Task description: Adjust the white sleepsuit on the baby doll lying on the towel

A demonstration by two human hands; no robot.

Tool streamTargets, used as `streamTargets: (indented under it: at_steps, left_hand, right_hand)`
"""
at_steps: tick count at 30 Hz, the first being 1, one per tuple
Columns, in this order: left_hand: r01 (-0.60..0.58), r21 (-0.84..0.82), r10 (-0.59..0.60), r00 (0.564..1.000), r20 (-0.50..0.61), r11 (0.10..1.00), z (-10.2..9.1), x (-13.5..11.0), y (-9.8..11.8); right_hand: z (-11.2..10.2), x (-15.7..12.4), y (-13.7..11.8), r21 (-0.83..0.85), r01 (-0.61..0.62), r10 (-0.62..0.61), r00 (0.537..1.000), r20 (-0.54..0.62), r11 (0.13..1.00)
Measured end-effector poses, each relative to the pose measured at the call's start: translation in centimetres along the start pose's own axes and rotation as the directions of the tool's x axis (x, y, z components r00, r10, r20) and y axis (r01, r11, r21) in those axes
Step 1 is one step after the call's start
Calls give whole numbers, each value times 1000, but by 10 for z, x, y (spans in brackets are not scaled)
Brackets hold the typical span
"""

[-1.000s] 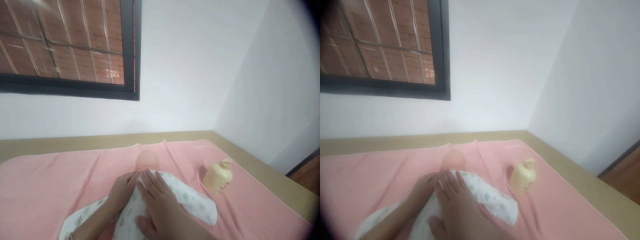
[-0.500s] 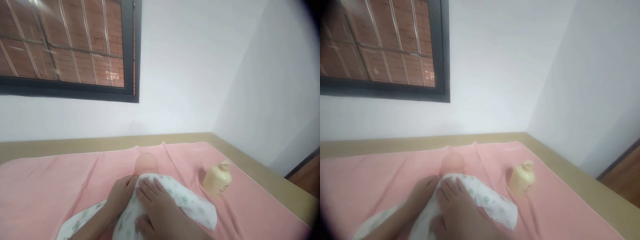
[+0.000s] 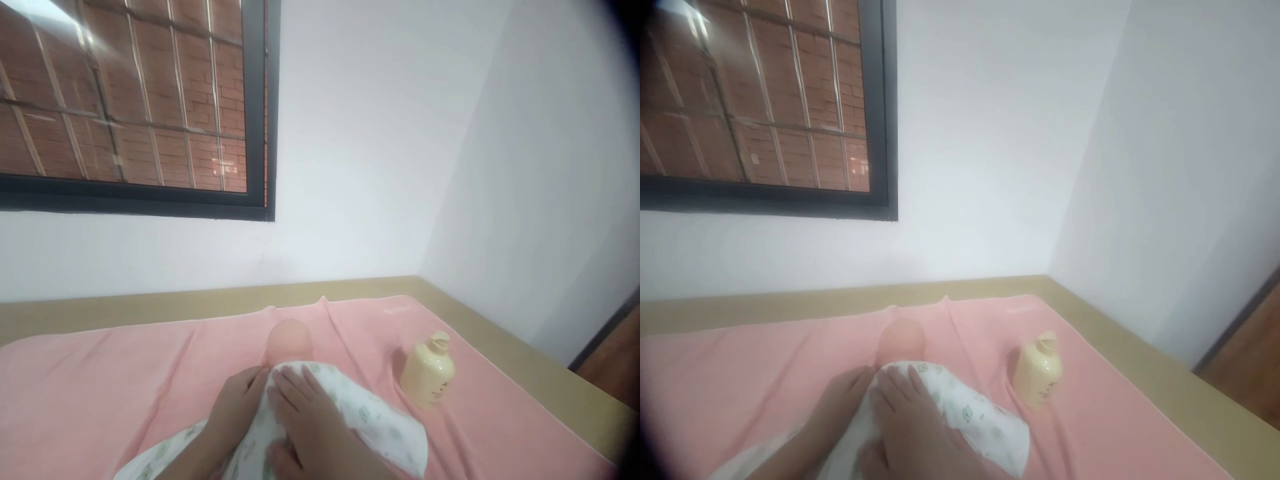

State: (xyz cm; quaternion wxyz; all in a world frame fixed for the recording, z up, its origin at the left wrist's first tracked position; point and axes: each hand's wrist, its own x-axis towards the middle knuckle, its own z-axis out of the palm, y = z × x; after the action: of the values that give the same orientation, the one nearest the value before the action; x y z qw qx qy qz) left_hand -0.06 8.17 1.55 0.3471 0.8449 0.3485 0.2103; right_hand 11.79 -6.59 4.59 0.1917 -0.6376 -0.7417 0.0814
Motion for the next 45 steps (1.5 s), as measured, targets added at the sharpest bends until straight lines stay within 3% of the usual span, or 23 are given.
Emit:
streamTargets:
  at_steps: [7, 12, 16, 18, 21, 23, 25, 27, 28, 30, 32, 34, 36, 41, 45]
  left_hand:
    - [-21, -12, 21, 999, -31, 1000, 0, -2, -1]
    - [-29, -2, 29, 999, -33, 1000, -4, -4, 7]
    - [-11, -26, 9, 997, -76, 1000, -10, -12, 27]
    - [-37, -50, 28, 985, -171, 998, -13, -19, 45]
    - [-150, -138, 118, 970, -214, 979, -9, -30, 83]
    - [-162, -323, 129, 984, -122, 932, 3, -34, 115]
    - [-54, -636, 110, 993, 49, 770, 21, -30, 147]
    - [37, -735, 110, 983, 150, 677, 44, -20, 174]
    - [224, -805, 87, 943, 322, 550, 56, -12, 185]
    - [497, -798, 86, 829, 553, 341, 79, 3, 202]
    - [604, -768, 101, 769, 632, 211, 99, 17, 214]
    - [616, -774, 81, 772, 630, 148, 114, 27, 222]
    - [615, -780, 60, 779, 624, 113, 124, 34, 228]
    - [637, -767, 79, 763, 642, 76, 133, 40, 237]
    - [639, -768, 113, 762, 638, 25, 136, 40, 236]
  right_hand:
    - [1, -1, 1, -51, 29, -29, 999, -12, 998]
    - [-6, -4, -5, -126, 71, -84, 991, -102, 989]
    - [-47, -22, -9, -151, 142, -156, 984, -85, 978]
    - [-79, -40, -6, -63, 109, -119, 973, -197, 992]
    - [-122, -70, 8, 52, -80, 95, 899, -428, 995]
    - [-140, -86, 27, 136, -242, 276, 782, -559, 961]
    - [-150, -98, 51, 161, -349, 363, 653, -665, 923]
    - [-156, -107, 75, 145, -413, 380, 573, -726, 899]
    - [-158, -111, 85, 131, -446, 389, 555, -736, 885]
    - [-160, -121, 98, 106, -522, 448, 590, -671, 847]
    - [-161, -131, 103, 69, -586, 537, 681, -499, 807]
    - [-161, -138, 101, 22, -616, 589, 741, -322, 787]
    - [-160, -141, 98, -33, -630, 604, 757, -249, 776]
    - [-161, -135, 96, -184, -624, 579, 778, -243, 760]
    - [-163, -132, 95, -199, -644, 601, 763, -240, 739]
